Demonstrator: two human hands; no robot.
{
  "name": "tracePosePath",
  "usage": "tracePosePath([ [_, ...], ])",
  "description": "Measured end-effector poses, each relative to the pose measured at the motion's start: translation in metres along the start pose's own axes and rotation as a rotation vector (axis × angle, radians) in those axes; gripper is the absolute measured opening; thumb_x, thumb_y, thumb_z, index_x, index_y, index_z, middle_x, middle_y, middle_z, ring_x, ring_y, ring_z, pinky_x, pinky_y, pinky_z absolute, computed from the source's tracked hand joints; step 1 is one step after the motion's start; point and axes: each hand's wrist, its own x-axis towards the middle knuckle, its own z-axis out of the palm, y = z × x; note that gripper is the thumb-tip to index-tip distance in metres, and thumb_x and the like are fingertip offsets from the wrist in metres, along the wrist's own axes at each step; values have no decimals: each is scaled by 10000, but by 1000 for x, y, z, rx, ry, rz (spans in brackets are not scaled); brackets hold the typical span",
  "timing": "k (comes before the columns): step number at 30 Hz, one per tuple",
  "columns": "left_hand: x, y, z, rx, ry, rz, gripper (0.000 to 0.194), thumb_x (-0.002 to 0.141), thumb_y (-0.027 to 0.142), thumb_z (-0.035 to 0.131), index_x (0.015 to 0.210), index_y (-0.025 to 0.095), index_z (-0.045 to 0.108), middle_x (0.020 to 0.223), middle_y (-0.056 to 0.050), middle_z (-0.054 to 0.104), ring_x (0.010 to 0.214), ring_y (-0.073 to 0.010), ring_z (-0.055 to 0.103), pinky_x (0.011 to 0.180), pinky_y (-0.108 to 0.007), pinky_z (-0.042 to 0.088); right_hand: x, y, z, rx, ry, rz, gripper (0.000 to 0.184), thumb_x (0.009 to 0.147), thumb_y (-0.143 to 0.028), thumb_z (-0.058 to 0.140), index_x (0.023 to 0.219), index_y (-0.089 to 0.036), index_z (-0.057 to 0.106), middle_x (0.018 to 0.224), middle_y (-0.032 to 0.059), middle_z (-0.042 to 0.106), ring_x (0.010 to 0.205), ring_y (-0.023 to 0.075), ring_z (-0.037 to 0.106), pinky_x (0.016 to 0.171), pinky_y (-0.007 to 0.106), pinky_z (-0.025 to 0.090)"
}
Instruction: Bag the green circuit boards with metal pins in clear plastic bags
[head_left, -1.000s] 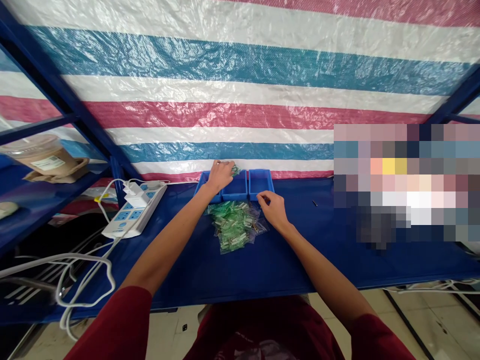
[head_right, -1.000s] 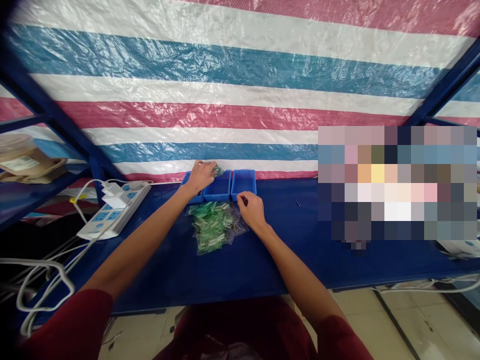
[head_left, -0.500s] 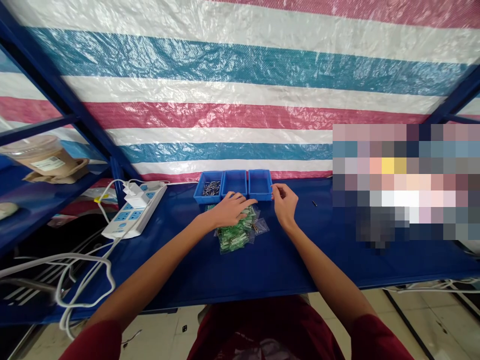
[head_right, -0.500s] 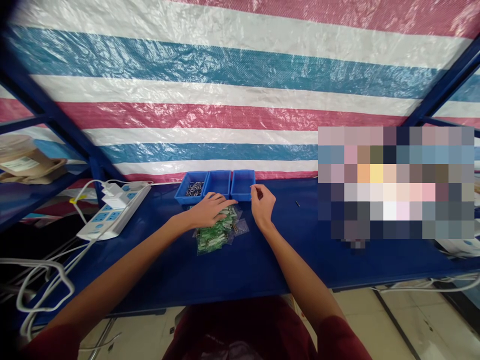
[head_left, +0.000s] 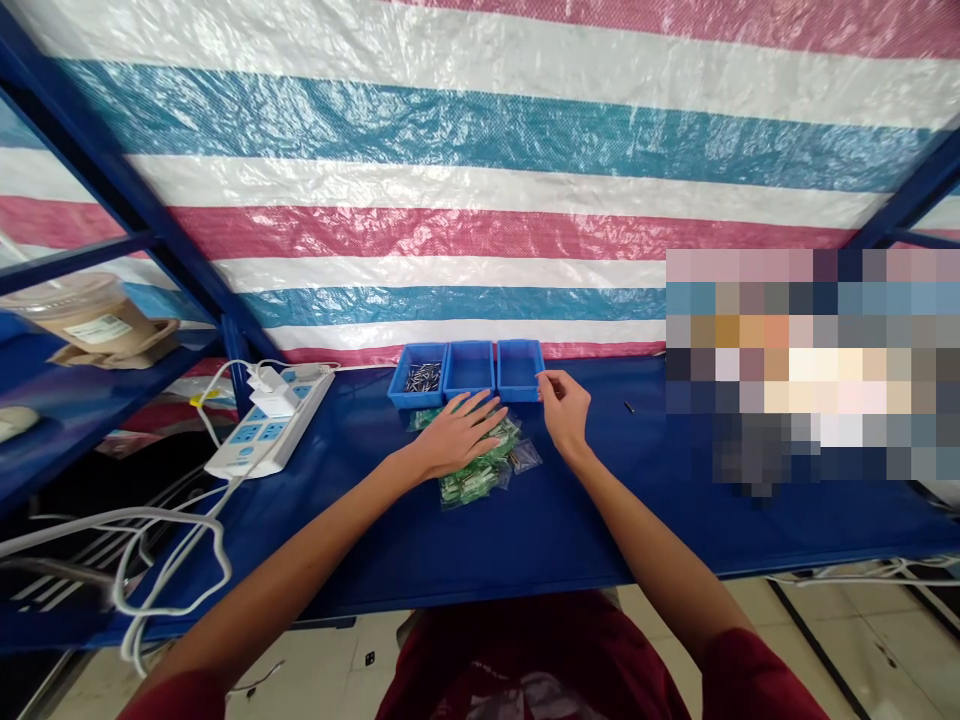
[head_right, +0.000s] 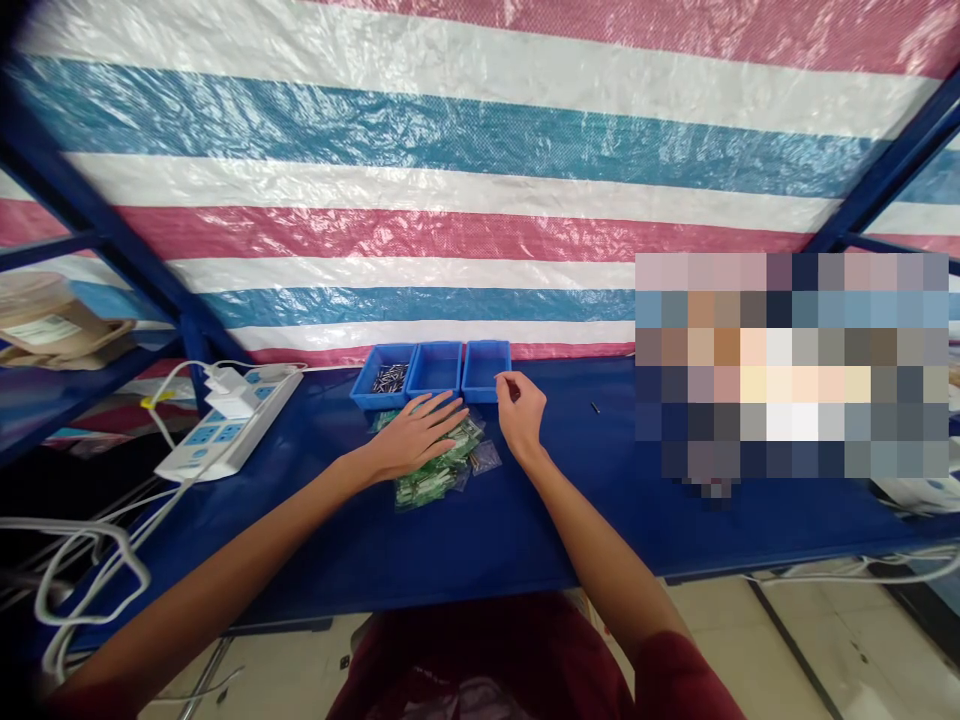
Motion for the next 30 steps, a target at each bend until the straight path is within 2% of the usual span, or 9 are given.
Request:
tracePosePath([
  [3,-2,-4,-13,-1,180,-65,415,990,329,302,1326,212,517,1336,-95,558,1279,-260,432,1018,-423,318,0,1,0,2,-6,13,271,830,-373,489,801,-167,662,708,31,659,632,164,583,645,281,468],
  [6,-9,-18,-22,35,313,-275,357,928,158,346,1164,184,613,1149,-111,645,1099,-253,547,902,-405,376,0,2,0,6,-20,22,273,824,-379,493,798,-167,662,720,34,664,643,168,589,648,282,471],
  [9,-21,-35,-24,89,255,-468,273,860,148,430,1030,187,640,1016,-93,677,1000,-267,572,831,-406,382,0,3,1,-5,-37,20,279,826,-381,485,798,-168,664,736,38,670,657,172,596,660,284,476],
  [11,-28,-44,-24,105,190,-526,220,854,190,460,979,199,640,974,-83,682,955,-265,581,821,-408,376,1,4,1,-24,-56,16,278,825,-378,480,793,-171,663,737,38,671,661,174,600,666,286,477],
  [15,-38,-56,-23,125,128,-551,181,868,259,474,937,201,632,961,-85,678,929,-269,585,802,-406,365,2,7,2,-68,-90,5,262,821,-362,478,777,-178,659,738,39,675,660,178,604,678,293,475],
  [22,-46,-75,-8,114,58,-527,136,861,246,521,933,199,626,960,-99,683,938,-282,580,818,-410,344,1,9,2,-183,-146,-3,243,814,-331,475,779,-187,668,749,35,684,656,178,598,685,298,462],
  [26,-47,-80,-5,100,94,-491,123,873,227,507,881,203,627,920,-86,687,911,-265,583,855,-420,326,0,5,2,-218,-179,-8,224,807,-298,473,785,-192,670,777,32,691,680,179,605,712,303,460],
  [30,-47,-80,-8,119,157,-468,149,887,213,486,908,197,632,898,-84,692,897,-263,589,850,-423,328,0,3,2,-233,-188,-25,226,809,-285,467,778,-191,670,783,33,694,681,180,606,718,309,460],
])
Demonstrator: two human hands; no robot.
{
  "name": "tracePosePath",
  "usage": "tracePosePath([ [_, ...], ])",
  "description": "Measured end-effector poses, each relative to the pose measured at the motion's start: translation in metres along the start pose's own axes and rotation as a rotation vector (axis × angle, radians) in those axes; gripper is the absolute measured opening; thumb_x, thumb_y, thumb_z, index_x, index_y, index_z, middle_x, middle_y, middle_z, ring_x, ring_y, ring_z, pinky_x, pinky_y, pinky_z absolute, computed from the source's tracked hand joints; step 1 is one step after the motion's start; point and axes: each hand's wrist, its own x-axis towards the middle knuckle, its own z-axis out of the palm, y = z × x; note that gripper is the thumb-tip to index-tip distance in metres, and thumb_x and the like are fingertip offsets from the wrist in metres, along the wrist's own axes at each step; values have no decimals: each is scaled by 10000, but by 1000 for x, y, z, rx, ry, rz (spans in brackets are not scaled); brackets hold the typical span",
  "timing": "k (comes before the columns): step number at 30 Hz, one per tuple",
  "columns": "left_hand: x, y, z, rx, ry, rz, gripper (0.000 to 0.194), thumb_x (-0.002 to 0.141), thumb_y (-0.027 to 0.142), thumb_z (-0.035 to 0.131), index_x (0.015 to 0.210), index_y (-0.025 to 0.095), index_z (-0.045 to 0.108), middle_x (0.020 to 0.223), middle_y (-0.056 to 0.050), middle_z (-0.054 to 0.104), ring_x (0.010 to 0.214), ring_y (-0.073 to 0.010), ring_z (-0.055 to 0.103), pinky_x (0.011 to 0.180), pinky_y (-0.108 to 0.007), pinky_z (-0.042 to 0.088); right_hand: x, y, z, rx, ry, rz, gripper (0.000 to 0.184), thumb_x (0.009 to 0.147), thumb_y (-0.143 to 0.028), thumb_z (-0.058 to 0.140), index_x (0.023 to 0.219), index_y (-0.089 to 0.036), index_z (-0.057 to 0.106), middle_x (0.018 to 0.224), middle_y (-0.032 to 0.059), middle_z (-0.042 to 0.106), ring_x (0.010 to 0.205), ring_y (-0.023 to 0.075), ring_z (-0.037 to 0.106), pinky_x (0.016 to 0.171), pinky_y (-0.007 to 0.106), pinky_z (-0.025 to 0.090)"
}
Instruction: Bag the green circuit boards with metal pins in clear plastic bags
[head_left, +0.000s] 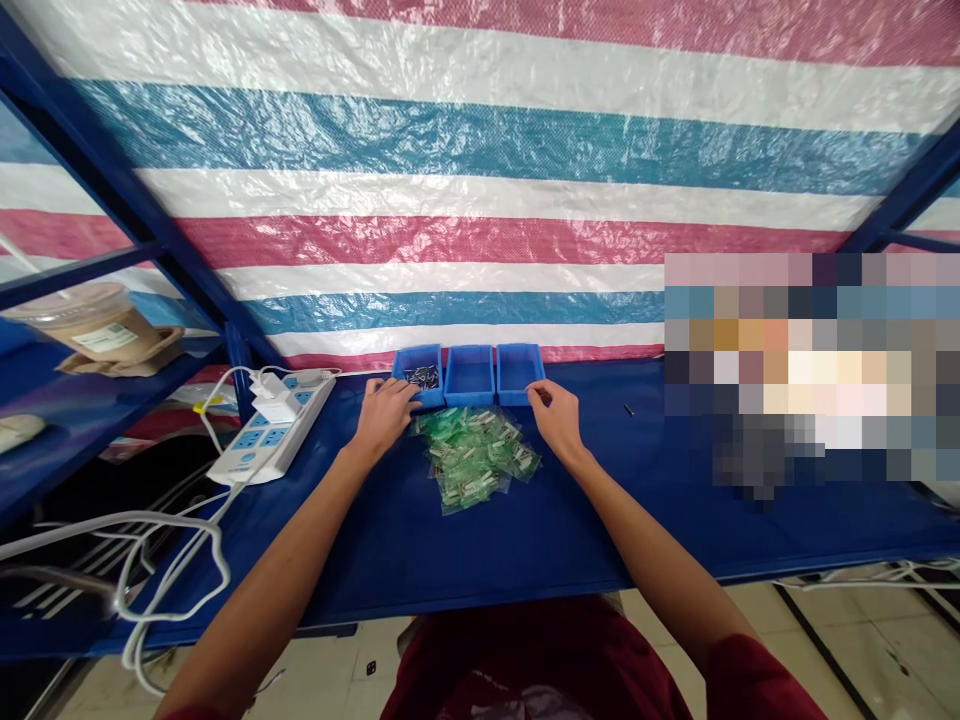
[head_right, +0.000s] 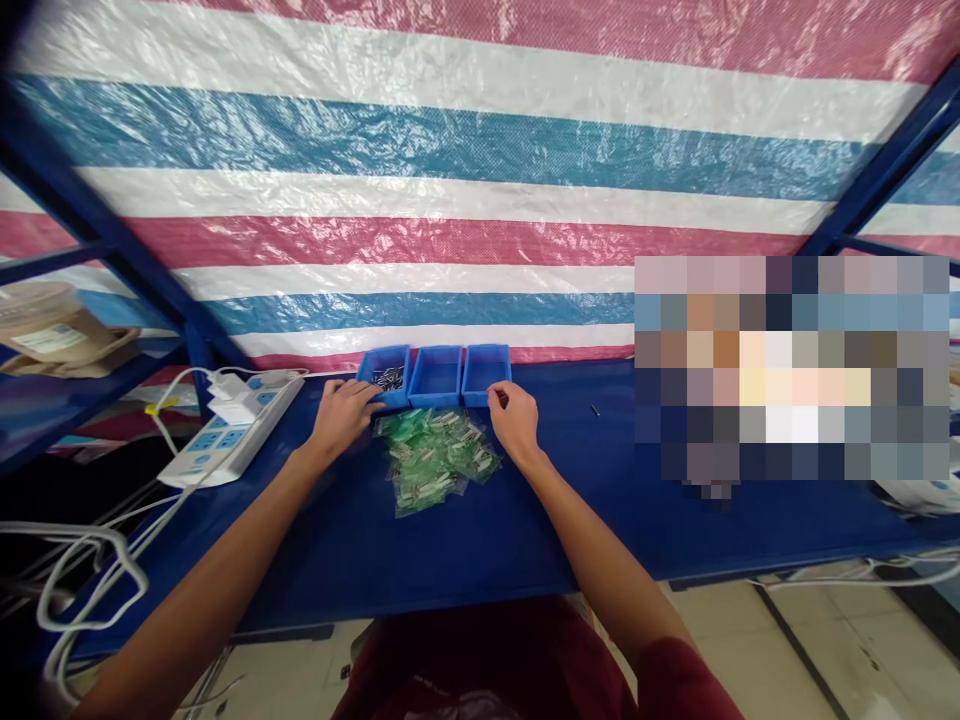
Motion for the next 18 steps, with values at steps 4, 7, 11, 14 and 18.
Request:
tracePosePath([
  [4,2,7,-14,6,89,-20,183,900,208,464,955,205,638,909,-89,698,889,-266,596,833,-422,343,-1,-1,2,4,-16,-14,226,812,-289,470,781,-196,674,781,34,695,683,180,609,719,309,468],
  [7,6,19,-31,27,107,2,198,903,204,459,1004,201,630,892,-91,696,891,-272,598,831,-428,349,-1,-6,3,31,-75,-18,232,825,-313,480,791,-199,680,759,29,693,661,177,609,696,305,475],
  [11,11,46,-53,6,116,83,201,911,224,465,1038,191,617,900,-92,687,873,-267,594,812,-418,354,-1,-21,5,149,-260,25,301,870,-409,479,901,-199,691,716,24,686,610,163,615,635,288,486],
  [14,12,73,-63,-31,123,149,217,925,241,450,1052,178,614,890,-101,672,844,-258,586,775,-407,355,-2,-33,7,362,-427,128,442,877,-550,460,1061,-204,665,754,33,693,552,150,616,509,262,489],
  [18,14,103,-61,-20,135,235,246,940,193,407,1074,151,609,840,-107,649,818,-247,575,729,-392,359,-4,-46,7,571,-470,296,523,835,-614,506,1134,-206,639,831,51,693,465,148,606,397,282,502],
])
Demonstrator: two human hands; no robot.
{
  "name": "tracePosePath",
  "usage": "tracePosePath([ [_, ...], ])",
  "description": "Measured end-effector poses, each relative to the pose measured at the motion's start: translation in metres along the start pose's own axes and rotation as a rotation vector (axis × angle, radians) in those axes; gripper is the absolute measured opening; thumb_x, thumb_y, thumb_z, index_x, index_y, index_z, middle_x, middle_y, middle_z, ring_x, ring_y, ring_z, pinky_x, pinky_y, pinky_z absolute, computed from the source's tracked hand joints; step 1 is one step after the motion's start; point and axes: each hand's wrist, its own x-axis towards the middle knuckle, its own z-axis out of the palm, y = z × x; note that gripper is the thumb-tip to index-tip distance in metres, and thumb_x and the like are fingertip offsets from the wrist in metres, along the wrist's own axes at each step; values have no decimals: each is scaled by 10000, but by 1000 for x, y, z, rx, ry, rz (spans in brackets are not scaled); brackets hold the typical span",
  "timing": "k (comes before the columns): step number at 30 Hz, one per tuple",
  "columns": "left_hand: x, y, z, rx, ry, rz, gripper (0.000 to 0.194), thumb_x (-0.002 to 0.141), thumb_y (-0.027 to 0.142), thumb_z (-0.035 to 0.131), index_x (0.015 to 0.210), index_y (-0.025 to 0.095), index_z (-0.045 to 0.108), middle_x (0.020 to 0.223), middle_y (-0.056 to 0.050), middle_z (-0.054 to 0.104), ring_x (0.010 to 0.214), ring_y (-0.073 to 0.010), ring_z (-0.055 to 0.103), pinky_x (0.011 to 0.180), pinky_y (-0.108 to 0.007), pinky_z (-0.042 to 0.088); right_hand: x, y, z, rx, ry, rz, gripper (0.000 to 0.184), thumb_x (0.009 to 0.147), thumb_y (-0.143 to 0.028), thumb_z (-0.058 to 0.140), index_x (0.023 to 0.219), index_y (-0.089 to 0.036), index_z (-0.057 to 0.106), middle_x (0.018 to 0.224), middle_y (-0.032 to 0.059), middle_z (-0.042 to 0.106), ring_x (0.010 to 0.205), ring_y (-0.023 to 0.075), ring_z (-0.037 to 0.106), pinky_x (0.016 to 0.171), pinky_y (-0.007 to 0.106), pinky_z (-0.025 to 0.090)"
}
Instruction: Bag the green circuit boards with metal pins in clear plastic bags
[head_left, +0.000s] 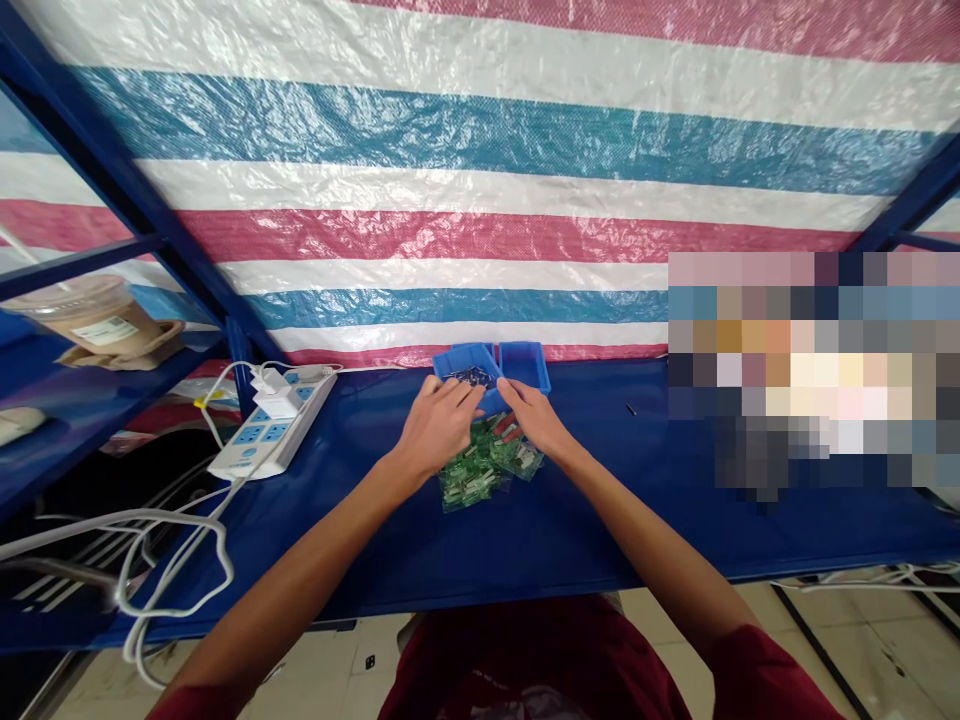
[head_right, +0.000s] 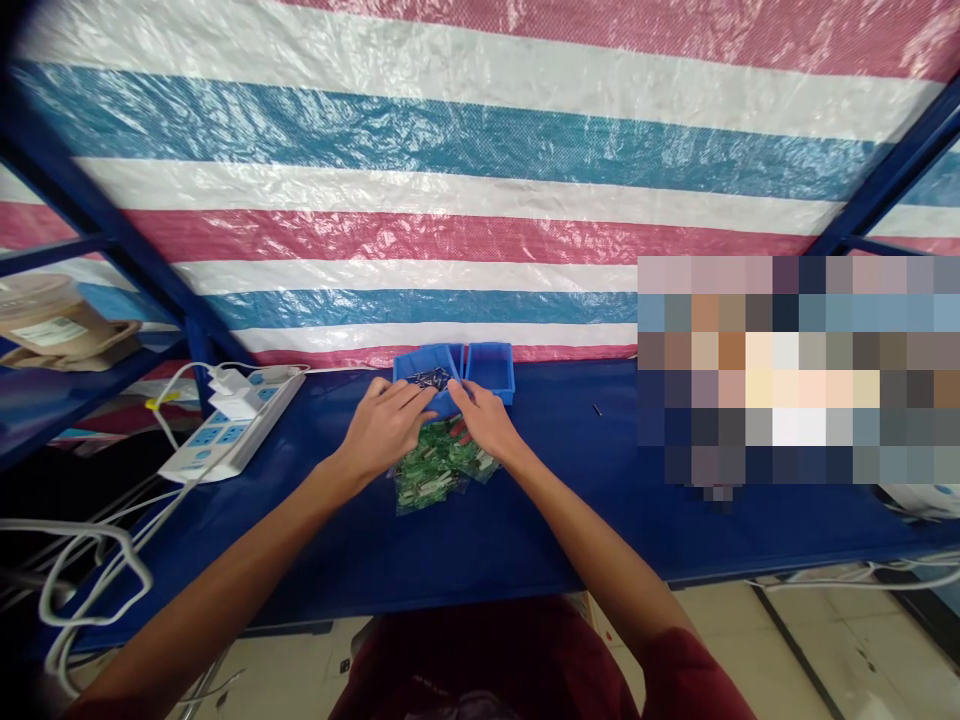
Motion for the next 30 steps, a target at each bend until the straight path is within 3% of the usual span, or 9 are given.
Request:
tracePosePath([
  [6,2,8,8,-53,121,87,330,966,295,408,1225,170,568,988,-123,665,893,-245,590,764,-391,399,4,-7,-12,132,107,89,376,830,-426,570,1098,-175,652,701,31,670,475,161,621,458,322,572],
  [9,-8,3,8,-109,223,125,310,945,304,469,1226,224,574,1044,-106,671,986,-249,597,818,-407,417,9,-4,-26,75,106,24,406,809,-378,580,1153,-173,648,726,21,676,501,153,626,427,294,559],
  [12,-21,0,14,-93,247,257,292,927,264,510,1211,241,579,1093,-91,676,1075,-246,581,864,-404,427,13,1,-39,-61,42,-93,438,794,-371,603,1186,-185,652,713,10,678,532,144,619,400,251,530],
  [16,-36,-1,32,-60,117,316,347,943,279,491,1286,243,528,1296,-114,585,1235,-260,496,990,-433,388,13,1,-52,-195,-74,-211,406,807,-399,589,1160,-219,678,900,31,714,623,140,618,481,253,540],
  [21,-42,3,52,-97,-43,351,517,940,404,483,1428,267,380,1486,-155,368,1391,-312,304,1099,-505,286,6,-3,-58,-419,-129,-356,380,860,-401,545,1190,-253,661,1103,56,676,790,160,629,649,285,538],
  [26,-39,10,58,-124,-142,323,575,943,446,452,1472,280,299,1537,-133,269,1421,-318,228,1137,-541,216,1,1,-55,-563,-177,-447,404,895,-412,508,1263,-277,606,1222,67,623,958,195,623,746,311,527],
  [30,-39,11,64,-146,-158,312,533,963,419,418,1463,262,323,1536,-129,273,1422,-306,232,1149,-543,194,1,7,-55,-624,-156,-485,408,891,-425,523,1268,-292,603,1306,80,576,1054,231,611,795,344,531],
])
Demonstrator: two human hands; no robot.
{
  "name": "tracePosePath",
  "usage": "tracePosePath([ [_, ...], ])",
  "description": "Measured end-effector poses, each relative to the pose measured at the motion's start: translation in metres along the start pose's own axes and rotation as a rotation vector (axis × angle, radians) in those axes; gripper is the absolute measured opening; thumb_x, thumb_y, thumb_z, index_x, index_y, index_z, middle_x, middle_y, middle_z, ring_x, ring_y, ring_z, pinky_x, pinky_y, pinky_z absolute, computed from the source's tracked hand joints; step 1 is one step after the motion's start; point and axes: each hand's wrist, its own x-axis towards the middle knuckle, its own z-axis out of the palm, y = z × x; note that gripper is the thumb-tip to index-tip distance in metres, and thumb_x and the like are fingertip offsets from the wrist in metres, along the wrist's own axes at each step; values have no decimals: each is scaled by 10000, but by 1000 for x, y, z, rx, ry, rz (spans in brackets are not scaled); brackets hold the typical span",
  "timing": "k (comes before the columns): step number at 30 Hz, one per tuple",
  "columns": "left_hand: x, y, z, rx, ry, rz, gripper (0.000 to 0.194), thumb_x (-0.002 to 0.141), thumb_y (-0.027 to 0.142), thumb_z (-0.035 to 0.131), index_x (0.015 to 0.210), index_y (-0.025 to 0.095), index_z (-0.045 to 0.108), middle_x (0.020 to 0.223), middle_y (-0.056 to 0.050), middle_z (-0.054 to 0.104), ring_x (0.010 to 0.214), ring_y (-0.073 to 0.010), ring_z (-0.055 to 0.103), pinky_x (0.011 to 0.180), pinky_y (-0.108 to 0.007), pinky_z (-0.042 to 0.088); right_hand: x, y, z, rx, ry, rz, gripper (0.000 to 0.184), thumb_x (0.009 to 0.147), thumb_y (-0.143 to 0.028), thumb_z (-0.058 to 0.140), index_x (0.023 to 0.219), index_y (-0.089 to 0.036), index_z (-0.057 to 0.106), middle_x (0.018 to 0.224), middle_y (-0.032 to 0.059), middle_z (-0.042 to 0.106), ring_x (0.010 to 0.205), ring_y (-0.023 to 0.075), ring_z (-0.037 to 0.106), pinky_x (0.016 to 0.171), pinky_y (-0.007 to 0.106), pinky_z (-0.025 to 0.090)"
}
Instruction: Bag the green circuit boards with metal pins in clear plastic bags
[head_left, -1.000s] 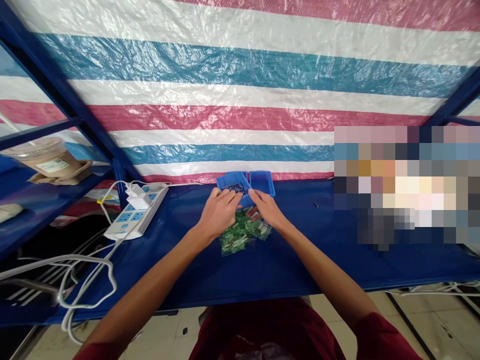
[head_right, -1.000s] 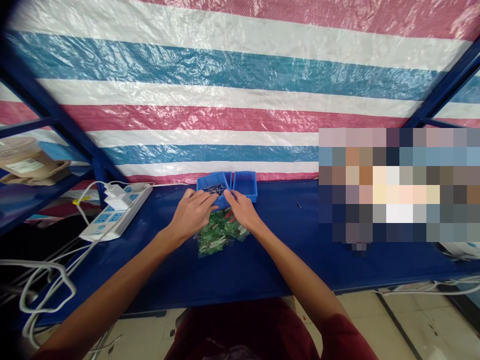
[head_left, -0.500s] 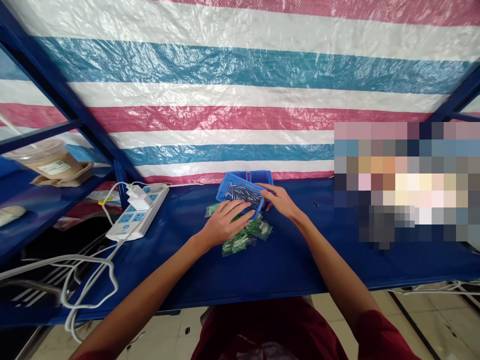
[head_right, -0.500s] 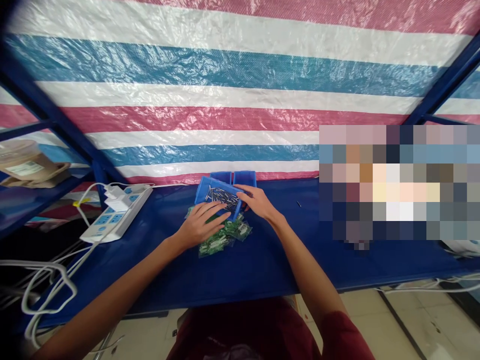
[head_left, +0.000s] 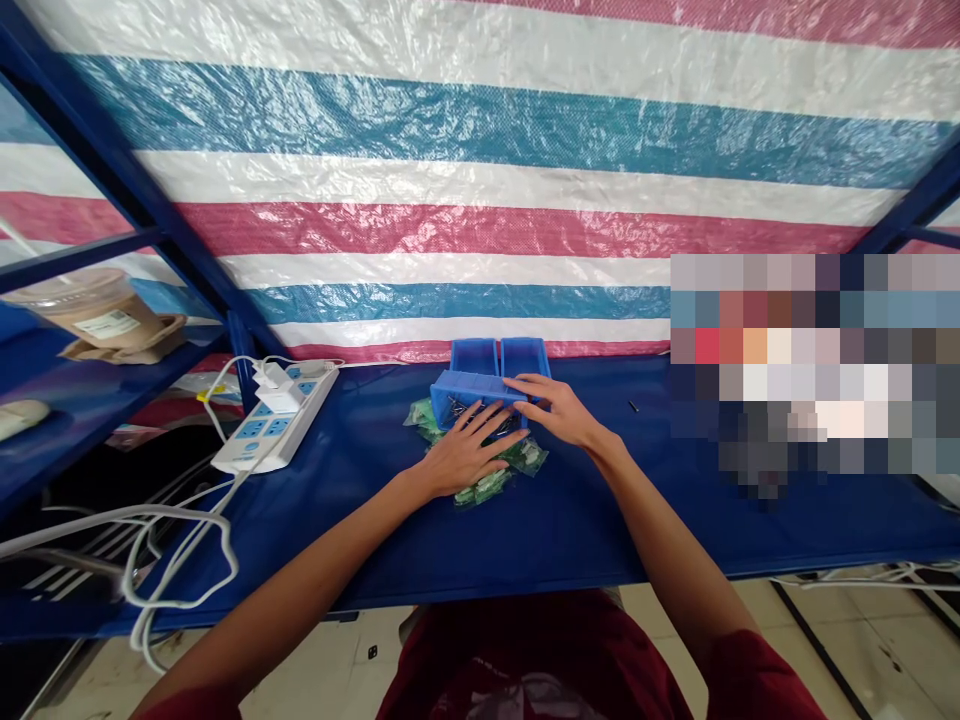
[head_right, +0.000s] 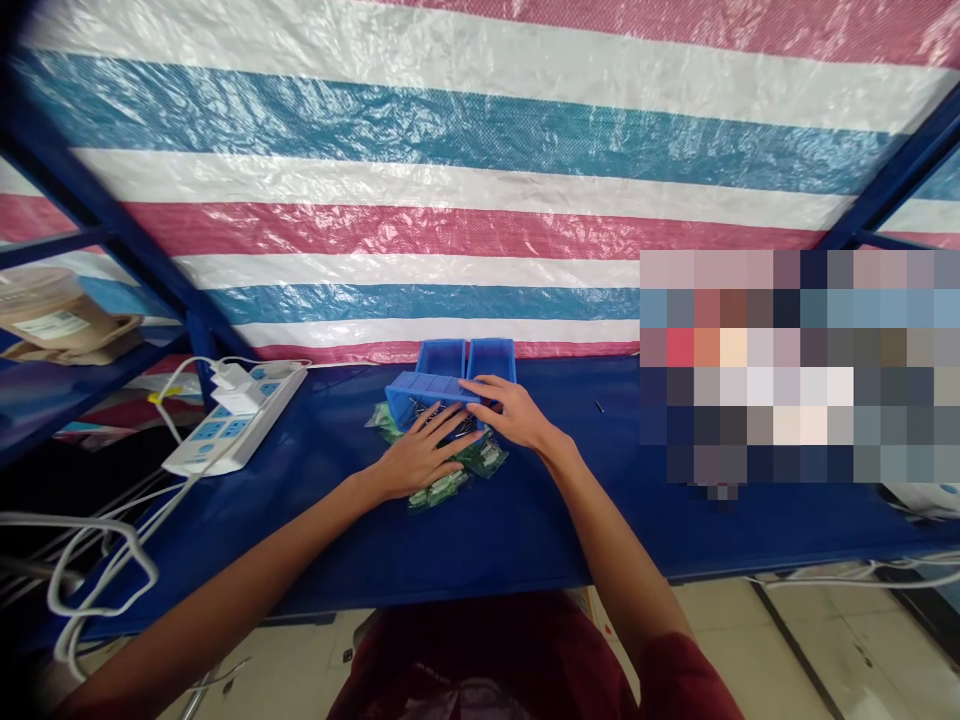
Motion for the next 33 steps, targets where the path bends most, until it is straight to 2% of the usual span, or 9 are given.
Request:
tracePosePath([
  [6,-4,-3,8,13,17,-48,506,977,416,375,1443,217,366,1531,-120,288,1426,-291,226,1158,-523,190,-2,1,0,-24,-19,-2,429,889,-419,535,1286,-264,589,1368,100,531,1077,253,624,783,348,562],
  [13,-4,1,5,49,24,-69,505,976,387,388,1461,255,340,1511,-111,337,1413,-298,259,1148,-526,189,-3,0,-3,-75,-35,-57,423,892,-383,542,1298,-268,576,1398,86,505,1261,305,499,839,381,566],
  [19,-5,1,6,50,26,-66,479,980,370,381,1442,245,378,1504,-112,349,1414,-292,257,1149,-518,180,-5,1,-2,-32,-22,-67,415,878,-360,569,1287,-292,579,1404,53,501,1267,291,496,837,369,580],
  [33,-5,1,7,51,31,-58,490,977,354,393,1451,235,360,1490,-119,371,1404,-293,276,1132,-496,236,-6,-3,-2,-19,4,-79,408,855,-316,600,1261,-277,605,1387,59,518,1248,303,514,816,374,594],
])
